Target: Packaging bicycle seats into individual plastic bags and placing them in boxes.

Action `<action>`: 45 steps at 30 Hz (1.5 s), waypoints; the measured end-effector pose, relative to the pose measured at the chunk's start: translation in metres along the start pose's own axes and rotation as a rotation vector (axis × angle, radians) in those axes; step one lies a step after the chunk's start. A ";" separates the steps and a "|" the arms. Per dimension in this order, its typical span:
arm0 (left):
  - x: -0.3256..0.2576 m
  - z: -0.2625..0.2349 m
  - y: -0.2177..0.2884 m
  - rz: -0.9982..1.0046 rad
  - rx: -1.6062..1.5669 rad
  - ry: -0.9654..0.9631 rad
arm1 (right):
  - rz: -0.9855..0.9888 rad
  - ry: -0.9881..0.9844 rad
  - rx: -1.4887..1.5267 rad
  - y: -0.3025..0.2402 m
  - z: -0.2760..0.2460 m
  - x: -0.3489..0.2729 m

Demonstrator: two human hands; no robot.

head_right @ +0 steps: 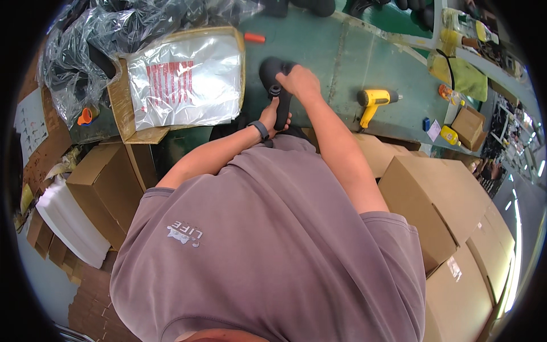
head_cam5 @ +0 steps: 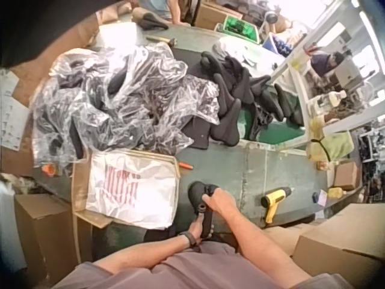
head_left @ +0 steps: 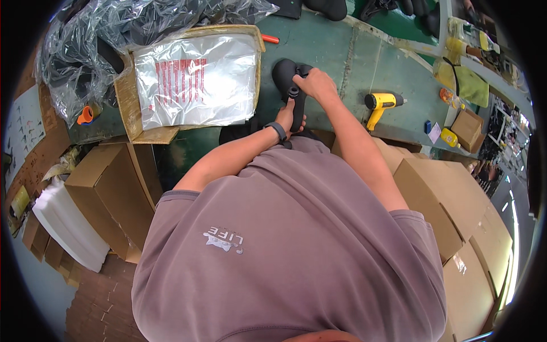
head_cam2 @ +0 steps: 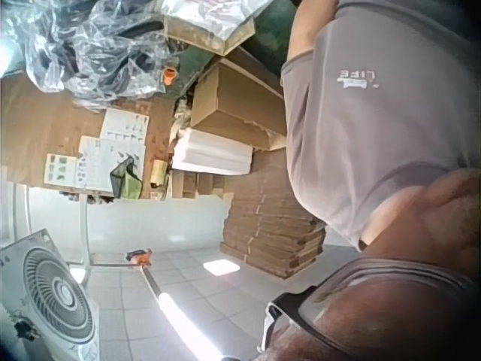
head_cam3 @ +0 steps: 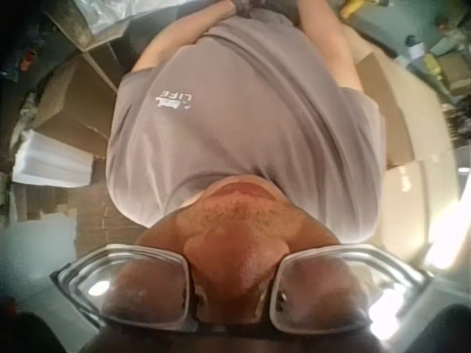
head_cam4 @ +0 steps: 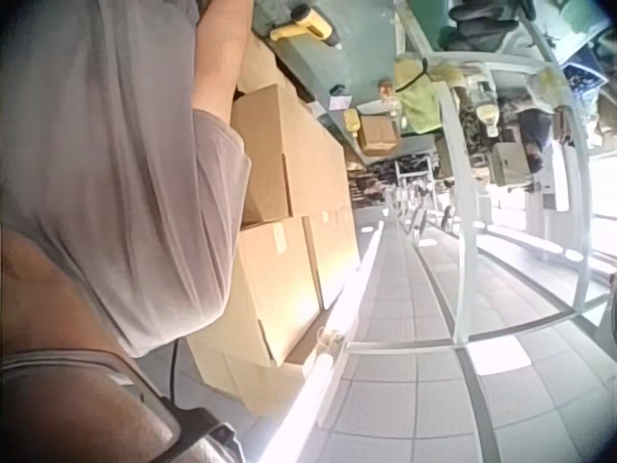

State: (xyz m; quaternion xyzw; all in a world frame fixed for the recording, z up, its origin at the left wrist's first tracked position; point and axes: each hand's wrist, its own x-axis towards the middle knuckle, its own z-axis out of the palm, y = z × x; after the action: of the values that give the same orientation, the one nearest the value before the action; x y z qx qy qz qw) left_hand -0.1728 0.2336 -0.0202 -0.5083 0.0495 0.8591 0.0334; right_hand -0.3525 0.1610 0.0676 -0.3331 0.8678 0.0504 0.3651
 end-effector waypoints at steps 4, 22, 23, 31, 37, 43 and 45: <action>0.007 -0.010 -0.001 -0.029 -0.055 0.017 | -0.051 -0.220 -0.012 -0.002 -0.016 -0.011; 0.007 -0.008 0.009 -0.021 -0.041 -0.037 | 0.015 -0.290 -0.019 0.014 -0.020 -0.068; 0.012 -0.004 0.010 -0.015 -0.042 0.046 | 0.015 -0.228 -0.016 0.009 -0.020 -0.074; 0.002 0.005 0.014 -0.058 -0.005 0.007 | 0.046 -0.028 0.084 0.019 0.001 0.046; -0.003 -0.013 0.034 -0.046 -0.047 -0.072 | -0.111 -0.365 0.173 0.079 -0.038 0.109; 0.004 -0.040 0.031 0.011 -0.019 -0.131 | -0.272 0.609 0.020 0.177 0.038 0.052; 0.004 -0.038 0.029 0.054 0.107 0.074 | -0.145 0.523 0.300 0.146 0.066 0.010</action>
State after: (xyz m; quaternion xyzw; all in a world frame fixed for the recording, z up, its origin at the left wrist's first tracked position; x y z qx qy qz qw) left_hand -0.1448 0.2005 -0.0401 -0.5358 0.1102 0.8364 0.0352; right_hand -0.4083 0.2900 -0.0099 -0.3382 0.9042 -0.1917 0.1772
